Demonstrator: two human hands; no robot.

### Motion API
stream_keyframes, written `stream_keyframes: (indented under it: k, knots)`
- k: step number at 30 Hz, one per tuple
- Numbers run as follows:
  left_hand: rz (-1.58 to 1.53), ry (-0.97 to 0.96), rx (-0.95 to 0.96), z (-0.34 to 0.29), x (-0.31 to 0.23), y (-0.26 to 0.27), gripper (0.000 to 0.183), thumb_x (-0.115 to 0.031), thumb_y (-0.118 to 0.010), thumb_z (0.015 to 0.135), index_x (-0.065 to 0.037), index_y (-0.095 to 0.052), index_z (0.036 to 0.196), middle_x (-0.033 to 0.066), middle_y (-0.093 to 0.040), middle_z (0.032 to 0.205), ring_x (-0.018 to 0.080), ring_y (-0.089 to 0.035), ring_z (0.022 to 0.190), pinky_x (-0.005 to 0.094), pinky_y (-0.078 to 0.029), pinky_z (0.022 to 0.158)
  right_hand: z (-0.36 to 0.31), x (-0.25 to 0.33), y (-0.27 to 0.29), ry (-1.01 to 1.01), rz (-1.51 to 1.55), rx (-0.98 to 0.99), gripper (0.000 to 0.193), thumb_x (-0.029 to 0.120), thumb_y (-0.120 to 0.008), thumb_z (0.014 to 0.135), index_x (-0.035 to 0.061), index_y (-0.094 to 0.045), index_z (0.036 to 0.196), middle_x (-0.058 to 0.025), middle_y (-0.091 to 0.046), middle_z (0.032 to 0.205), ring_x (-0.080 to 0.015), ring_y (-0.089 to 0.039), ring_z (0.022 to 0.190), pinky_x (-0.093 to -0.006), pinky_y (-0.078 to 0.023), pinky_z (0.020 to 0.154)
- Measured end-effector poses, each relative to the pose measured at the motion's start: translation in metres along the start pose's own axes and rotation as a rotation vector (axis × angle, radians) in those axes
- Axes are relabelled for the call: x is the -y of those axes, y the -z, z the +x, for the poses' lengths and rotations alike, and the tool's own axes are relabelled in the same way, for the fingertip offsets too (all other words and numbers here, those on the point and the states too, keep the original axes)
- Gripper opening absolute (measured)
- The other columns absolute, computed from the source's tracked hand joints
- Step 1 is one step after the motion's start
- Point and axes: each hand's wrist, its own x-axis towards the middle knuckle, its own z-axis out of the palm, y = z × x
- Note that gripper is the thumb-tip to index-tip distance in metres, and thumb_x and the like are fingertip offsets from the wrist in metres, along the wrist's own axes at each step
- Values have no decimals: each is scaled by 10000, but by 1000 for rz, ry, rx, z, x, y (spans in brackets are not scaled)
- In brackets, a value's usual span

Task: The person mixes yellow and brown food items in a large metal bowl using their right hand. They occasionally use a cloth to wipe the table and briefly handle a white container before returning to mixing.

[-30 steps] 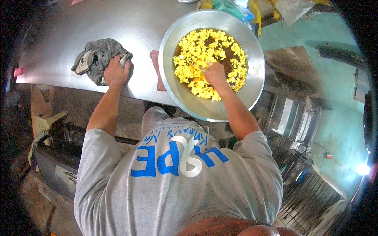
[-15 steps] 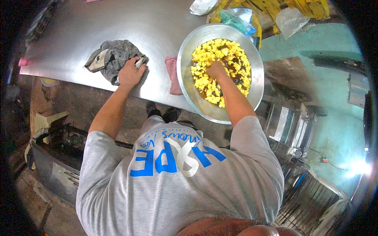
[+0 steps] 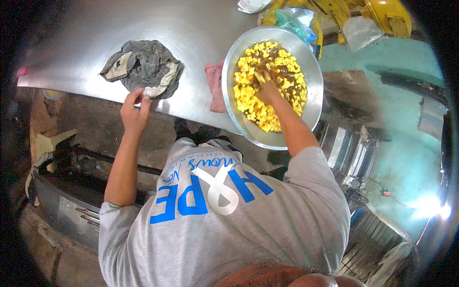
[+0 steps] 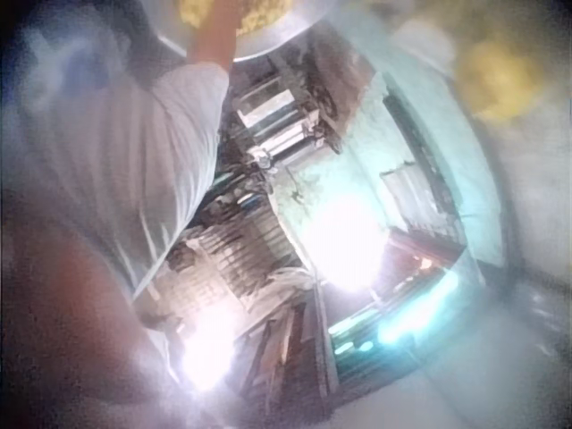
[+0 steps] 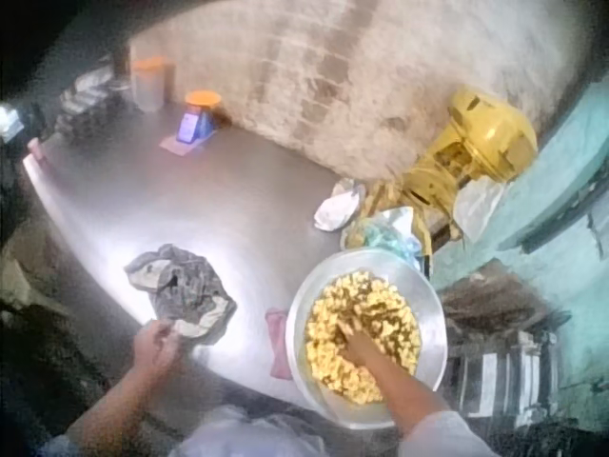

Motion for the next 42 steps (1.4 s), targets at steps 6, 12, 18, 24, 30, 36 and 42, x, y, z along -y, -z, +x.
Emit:
stream_keyframes:
  k: [6,12,18,24,30,36,42]
  knots:
    - [-36,247,-155,-77,24,4,166,-102,-593,819,-5,-600,953,55,-607,836,125,-559,744,261,-457,689,33,-54,27,-198,148,238,598,416,-621,768,20,-500,1199,-233,-469,1246,-352,-485,1125,-460,-396,937]
    - [66,543,-106,-167,73,-14,209,-127,-582,836,-4,-581,1005,46,-599,875,112,-538,683,244,-449,635,-23,-11,34,159,71,122,306,171,-634,729,-61,-604,928,-258,-600,939,-357,-596,881,-395,-481,811]
    - [-388,906,-167,-268,98,-49,117,-113,-575,816,-41,-560,907,22,-565,803,96,-497,608,241,-424,559,14,-73,23,75,232,116,430,264,-701,706,-24,-593,1006,-225,-586,1036,-322,-578,965,-395,-472,831]
    - [-308,1082,68,-359,72,-91,107,-142,-595,805,-66,-535,849,-5,-513,721,97,-483,599,251,-405,545,-50,-32,19,542,158,-222,438,274,-671,750,75,-565,1126,-251,-549,1110,-345,-560,1008,-400,-462,857]
    - [8,1030,-52,-368,-44,-106,257,-235,-608,774,-26,-572,918,58,-589,798,131,-541,682,288,-438,622,-11,-97,-9,550,-129,-18,393,340,-689,720,-5,-644,904,-220,-616,856,-360,-589,845,-419,-463,777]
    - [45,960,-320,-427,-22,-111,412,-316,-617,747,-35,-596,1048,119,-622,898,210,-587,813,337,-455,750,-13,-113,9,574,308,-502,330,257,-577,815,109,-591,1110,-158,-609,1062,-319,-577,971,-395,-453,830]
    - [-36,894,-583,-456,-70,-105,368,-247,-613,776,-40,-585,1079,105,-627,952,196,-594,864,317,-458,783,-32,-146,-29,325,36,-335,849,497,-653,709,99,-294,1369,-182,-420,1317,-343,-343,1239,-409,-238,1056]
